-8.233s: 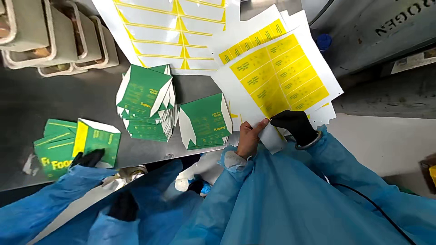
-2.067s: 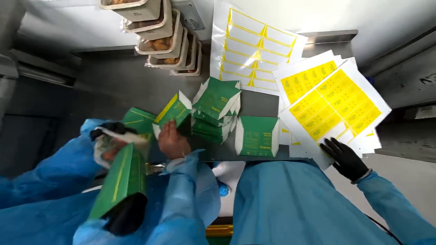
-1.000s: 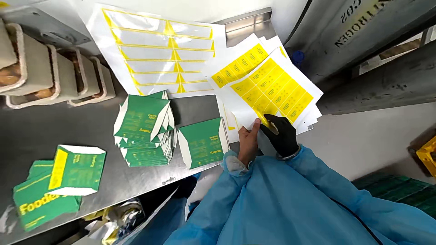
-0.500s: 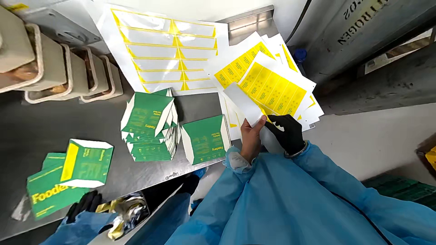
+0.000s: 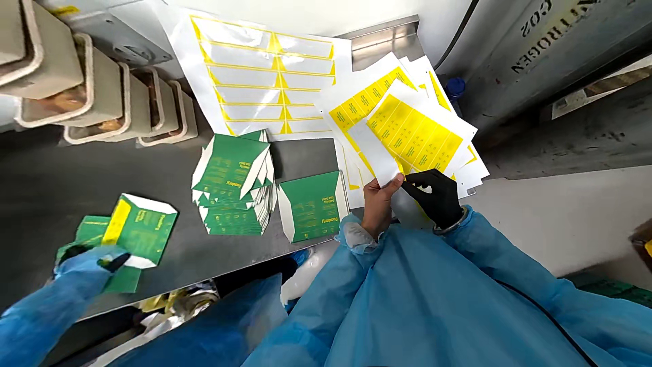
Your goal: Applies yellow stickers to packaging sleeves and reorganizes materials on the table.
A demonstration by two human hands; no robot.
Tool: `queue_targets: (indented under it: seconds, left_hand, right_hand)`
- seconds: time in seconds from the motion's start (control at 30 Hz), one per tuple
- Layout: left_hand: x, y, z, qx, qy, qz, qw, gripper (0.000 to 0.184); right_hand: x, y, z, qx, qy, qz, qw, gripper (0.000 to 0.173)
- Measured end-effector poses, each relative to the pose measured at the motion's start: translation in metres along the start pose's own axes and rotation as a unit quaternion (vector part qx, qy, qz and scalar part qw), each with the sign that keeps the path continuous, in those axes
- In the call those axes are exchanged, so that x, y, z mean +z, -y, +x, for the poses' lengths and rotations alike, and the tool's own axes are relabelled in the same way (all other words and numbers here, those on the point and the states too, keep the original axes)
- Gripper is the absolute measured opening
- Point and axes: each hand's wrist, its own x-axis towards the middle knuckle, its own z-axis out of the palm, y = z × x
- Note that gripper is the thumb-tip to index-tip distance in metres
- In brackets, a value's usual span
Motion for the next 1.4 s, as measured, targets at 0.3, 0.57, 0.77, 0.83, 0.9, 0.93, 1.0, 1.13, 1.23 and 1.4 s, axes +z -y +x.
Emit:
queue_targets:
  seconds: [0.3,0.57,0.77,0.83,0.9,0.93,1.0,1.13,1.23,1.4]
  left_hand:
    - [0.004,-0.004,0.000,0.013,0.015,0.017,1.000,0.028]
    - [0.002,-0.005,-0.003,0.080,0.014,0.046,0.996,0.018]
    - [0.006,-0.001,-0.002,0.106,0.013,0.061,0.992,0.015]
    - [0.006,0.000,0.001,0.096,0.008,0.062,0.993,0.016]
    - [0.004,0.000,0.003,0.073,0.011,0.055,0.996,0.017]
    - [0.002,0.000,0.003,0.066,0.014,0.052,0.996,0.019]
    - [-0.001,0.001,0.004,0.073,0.018,0.055,0.996,0.018]
    - [-0.007,0.000,0.007,0.112,0.006,0.083,0.990,0.017]
    - [-0.009,-0.005,0.006,0.101,0.004,0.090,0.991,0.016]
    - [-0.010,-0.011,0.004,0.092,0.013,0.067,0.993,0.017]
  right_hand:
    - [-0.010,-0.006,0.014,0.045,0.040,0.057,0.997,0.017]
    - [-0.009,0.003,0.007,-0.011,0.032,0.052,0.998,0.018]
    - [-0.010,-0.002,0.010,-0.058,0.020,0.023,0.998,0.015]
    - [-0.011,-0.006,0.014,-0.060,0.033,0.022,0.997,0.014]
    - [-0.014,-0.007,0.019,-0.031,0.047,0.052,0.997,0.012]
    - [-0.016,-0.007,0.020,-0.001,0.056,0.078,0.995,0.011]
    - [-0.017,-0.005,0.024,0.075,0.077,0.122,0.987,0.011]
    - [-0.017,-0.005,0.031,0.158,0.102,0.156,0.970,0.011]
    - [-0.014,-0.002,0.033,0.126,0.077,0.111,0.983,0.010]
    - [-0.012,0.003,0.035,0.044,0.071,0.066,0.994,0.014]
